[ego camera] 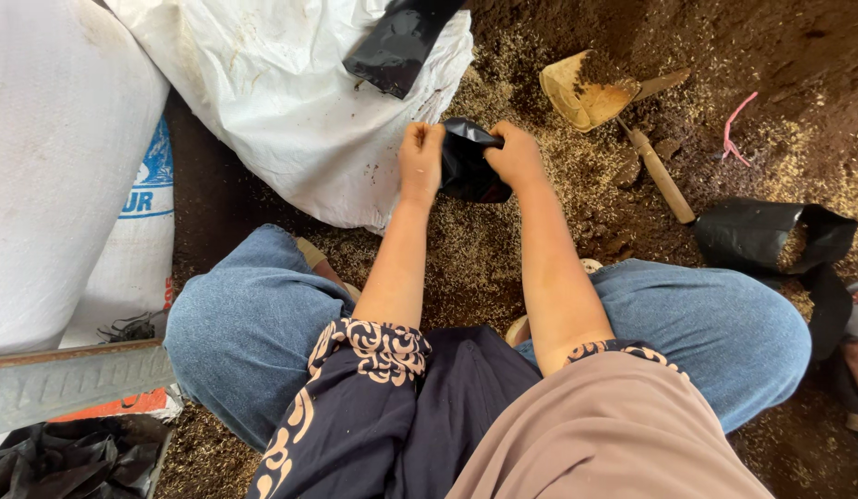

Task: The person scoops loose grains from a large white sack using a small scoop and transfers them into a black plastic bag. They repeat this process multiple times, filling the bag and then tying it closed.

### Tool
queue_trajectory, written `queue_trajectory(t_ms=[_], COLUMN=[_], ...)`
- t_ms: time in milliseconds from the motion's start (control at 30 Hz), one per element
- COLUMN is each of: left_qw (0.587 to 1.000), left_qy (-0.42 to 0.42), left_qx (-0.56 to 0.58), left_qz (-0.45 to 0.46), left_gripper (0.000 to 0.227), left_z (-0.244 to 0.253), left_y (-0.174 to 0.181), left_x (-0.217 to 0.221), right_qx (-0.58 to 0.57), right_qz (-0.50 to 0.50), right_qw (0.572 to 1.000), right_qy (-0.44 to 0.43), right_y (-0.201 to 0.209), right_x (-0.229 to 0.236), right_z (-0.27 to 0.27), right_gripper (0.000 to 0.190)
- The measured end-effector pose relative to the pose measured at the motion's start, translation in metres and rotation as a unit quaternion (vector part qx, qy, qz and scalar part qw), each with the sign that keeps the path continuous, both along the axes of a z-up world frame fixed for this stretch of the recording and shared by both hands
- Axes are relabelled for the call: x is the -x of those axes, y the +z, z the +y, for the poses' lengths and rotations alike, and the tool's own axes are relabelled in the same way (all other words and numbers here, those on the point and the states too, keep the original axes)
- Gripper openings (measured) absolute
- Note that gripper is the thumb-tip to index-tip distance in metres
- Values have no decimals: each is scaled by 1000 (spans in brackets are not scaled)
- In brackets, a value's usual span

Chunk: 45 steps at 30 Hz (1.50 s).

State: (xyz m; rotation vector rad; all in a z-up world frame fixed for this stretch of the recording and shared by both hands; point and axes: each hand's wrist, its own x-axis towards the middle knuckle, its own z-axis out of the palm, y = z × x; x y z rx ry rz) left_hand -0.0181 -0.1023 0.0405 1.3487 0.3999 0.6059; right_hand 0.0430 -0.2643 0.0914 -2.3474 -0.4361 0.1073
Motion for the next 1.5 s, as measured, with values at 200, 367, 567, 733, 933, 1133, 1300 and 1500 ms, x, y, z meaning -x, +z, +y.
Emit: queue_trajectory(t_ms=[200,367,567,733,933,1133,1300,1500], left_qw=[877,955,896,913,931,928,953,950], left_qy=[128,25,68,-10,-174,57,142,-35], left_qx=[-428,-125,419,387,-169,-267,-132,-156], left_qz=[175,266,127,126,274,254,234,269], left_gripper=[79,37,29,32,55,34,26,37], left_z=[-21,29,61,27,10,12,33,11], left_y=[-5,-55,-101,-71,-17,-37,-56,-51], left_x=[10,3,-11,0,22,19,21,23], right_qx=[-172,-219,-36,-82,-359,-416,-89,102], right_qz=[-48,-6,53,-53,291,423,301,46], right_qw=[979,975,998,981,830,788,947,986], right_qy=[-104,-45,-9,-170,-313,-164,73,-125], right_y=[-31,-23,-41,-77,-114,-103,-53,-52], right_x=[3,-11,-6,-19,-65,-47,-14,7], right_z=[19,4,-14,-17,-23,-12,-3,6], right_gripper=[19,22,30,39,22,29,36,19])
